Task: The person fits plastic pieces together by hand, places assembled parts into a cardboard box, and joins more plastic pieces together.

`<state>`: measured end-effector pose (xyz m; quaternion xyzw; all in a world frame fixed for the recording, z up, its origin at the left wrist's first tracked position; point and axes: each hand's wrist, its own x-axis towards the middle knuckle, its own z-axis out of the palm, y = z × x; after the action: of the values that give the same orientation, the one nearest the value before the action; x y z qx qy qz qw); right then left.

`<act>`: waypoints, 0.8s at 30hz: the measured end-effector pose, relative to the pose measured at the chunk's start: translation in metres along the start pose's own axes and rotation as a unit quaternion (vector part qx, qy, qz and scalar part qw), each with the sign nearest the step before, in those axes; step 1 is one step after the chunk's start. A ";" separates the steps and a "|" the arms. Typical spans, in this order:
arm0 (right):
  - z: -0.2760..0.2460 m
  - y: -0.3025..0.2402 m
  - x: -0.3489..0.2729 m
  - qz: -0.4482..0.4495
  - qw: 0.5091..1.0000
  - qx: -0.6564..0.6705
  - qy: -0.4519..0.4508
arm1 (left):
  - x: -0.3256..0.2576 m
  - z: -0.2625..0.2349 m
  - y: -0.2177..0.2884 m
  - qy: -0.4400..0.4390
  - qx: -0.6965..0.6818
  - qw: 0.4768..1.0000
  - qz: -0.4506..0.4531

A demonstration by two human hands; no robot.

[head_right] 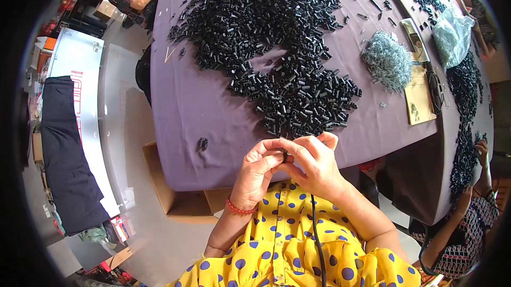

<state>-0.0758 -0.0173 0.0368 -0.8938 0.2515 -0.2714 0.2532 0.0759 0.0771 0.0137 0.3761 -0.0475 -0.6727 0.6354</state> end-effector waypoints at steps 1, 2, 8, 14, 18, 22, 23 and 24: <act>0.000 -0.001 0.000 0.000 1.000 0.000 0.000 | 0.000 0.000 0.000 -0.001 0.010 1.000 0.003; 0.000 -0.002 0.000 0.024 1.000 0.001 -0.003 | 0.000 0.001 0.001 -0.001 0.009 1.000 0.003; -0.004 0.001 0.002 -0.017 0.998 -0.052 -0.013 | 0.000 0.002 0.005 0.007 0.016 1.000 -0.012; -0.002 0.002 0.004 -0.047 0.998 -0.042 -0.014 | 0.001 -0.002 0.010 -0.022 -0.038 0.997 -0.057; -0.003 0.004 0.003 -0.064 0.998 -0.010 -0.019 | 0.001 -0.006 0.009 -0.040 -0.058 0.995 -0.067; -0.005 0.004 0.006 -0.087 0.996 -0.004 -0.026 | 0.000 -0.009 0.007 -0.052 -0.067 0.994 -0.074; -0.006 0.004 0.006 -0.086 0.996 -0.004 -0.026 | 0.001 -0.010 0.007 -0.052 -0.068 0.994 -0.074; -0.006 0.004 0.006 -0.091 0.996 -0.005 -0.026 | 0.002 -0.010 0.006 -0.055 -0.077 0.992 -0.078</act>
<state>-0.0762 -0.0258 0.0409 -0.9211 0.1640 -0.2682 0.2295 0.0867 0.0779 0.0089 0.2911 -0.0013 -0.7416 0.6044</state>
